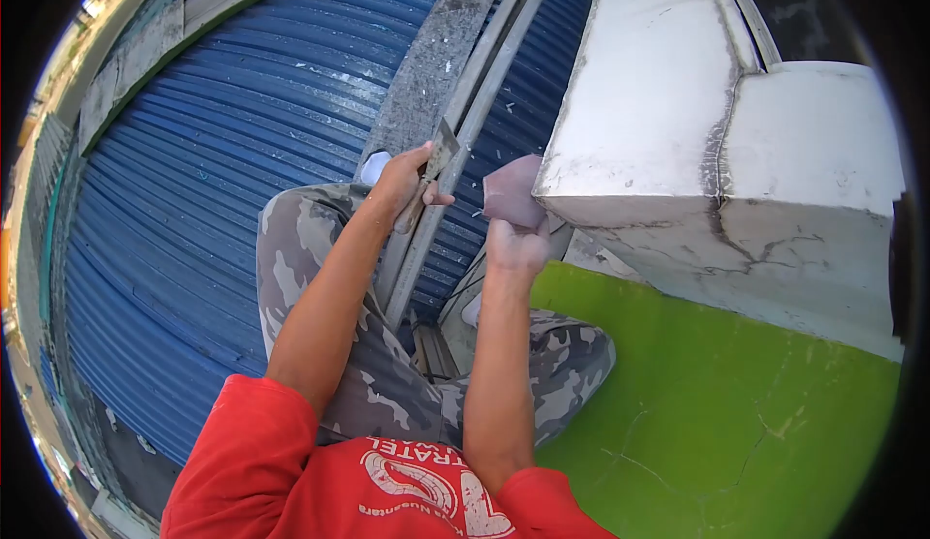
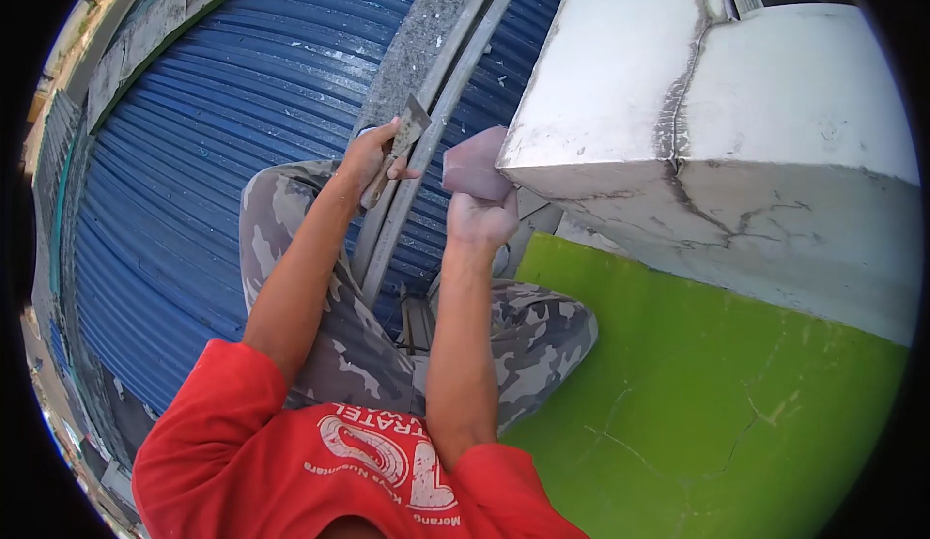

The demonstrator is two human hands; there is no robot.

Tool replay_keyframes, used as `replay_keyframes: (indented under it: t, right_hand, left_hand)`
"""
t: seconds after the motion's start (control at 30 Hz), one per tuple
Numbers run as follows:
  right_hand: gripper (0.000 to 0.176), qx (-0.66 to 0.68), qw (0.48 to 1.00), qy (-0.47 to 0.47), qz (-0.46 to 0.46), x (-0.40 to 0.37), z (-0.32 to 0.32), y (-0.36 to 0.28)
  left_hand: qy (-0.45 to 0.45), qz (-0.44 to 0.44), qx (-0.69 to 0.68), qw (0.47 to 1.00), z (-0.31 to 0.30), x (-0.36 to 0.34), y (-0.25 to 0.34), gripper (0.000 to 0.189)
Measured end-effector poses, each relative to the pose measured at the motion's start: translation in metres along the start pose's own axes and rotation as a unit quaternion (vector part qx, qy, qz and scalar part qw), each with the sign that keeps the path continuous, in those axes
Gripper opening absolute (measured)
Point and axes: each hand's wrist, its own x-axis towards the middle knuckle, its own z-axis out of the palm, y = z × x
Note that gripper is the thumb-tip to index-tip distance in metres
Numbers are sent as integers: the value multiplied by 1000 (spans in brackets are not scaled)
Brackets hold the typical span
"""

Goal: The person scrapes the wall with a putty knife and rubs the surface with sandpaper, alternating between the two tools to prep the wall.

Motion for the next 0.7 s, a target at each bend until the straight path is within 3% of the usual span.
replay_keyframes:
  t: [0.03, 0.13, 0.17, 0.2, 0.27, 0.33, 0.43, 0.57, 0.67, 0.7]
  right_hand:
    - [47, -51, 999, 6, -8, -14, 12, 24]
    - [47, -75, 995, 59, 0, -13, 19, 6]
    - [47, -73, 991, 98, -52, -13, 24, -12]
    - [47, -74, 983, 137, -100, -12, 28, -45]
    - [48, -132, 978, 117, -116, 0, 8, -144]
    - [47, -126, 965, 167, -157, -5, 20, -191]
    - [46, -167, 932, 200, -252, -4, 48, -150]
    - [42, -102, 949, 196, -226, -3, 53, -38]
    - [43, -116, 959, 177, -186, -18, 73, -47]
    - [46, -141, 952, 163, -218, -17, 71, -62]
  left_hand:
    - [5, -4, 2, 1000, 1, -1, 0, 41]
    - [37, -9, 5, 999, 4, -10, 3, 42]
    - [49, -8, 6, 999, 6, -12, 4, 42]
    - [62, -5, 3, 998, 8, -13, 5, 42]
    - [43, -3, 9, 999, 6, -8, 3, 42]
    - [39, -8, 34, 999, 4, -10, 1, 42]
    - [22, -12, 29, 999, 5, -5, -4, 40]
    - [32, -22, 25, 999, 7, -1, -12, 41]
    - [52, -29, 32, 998, 15, -12, -11, 40]
    - [64, -27, 31, 997, 12, -14, -8, 40]
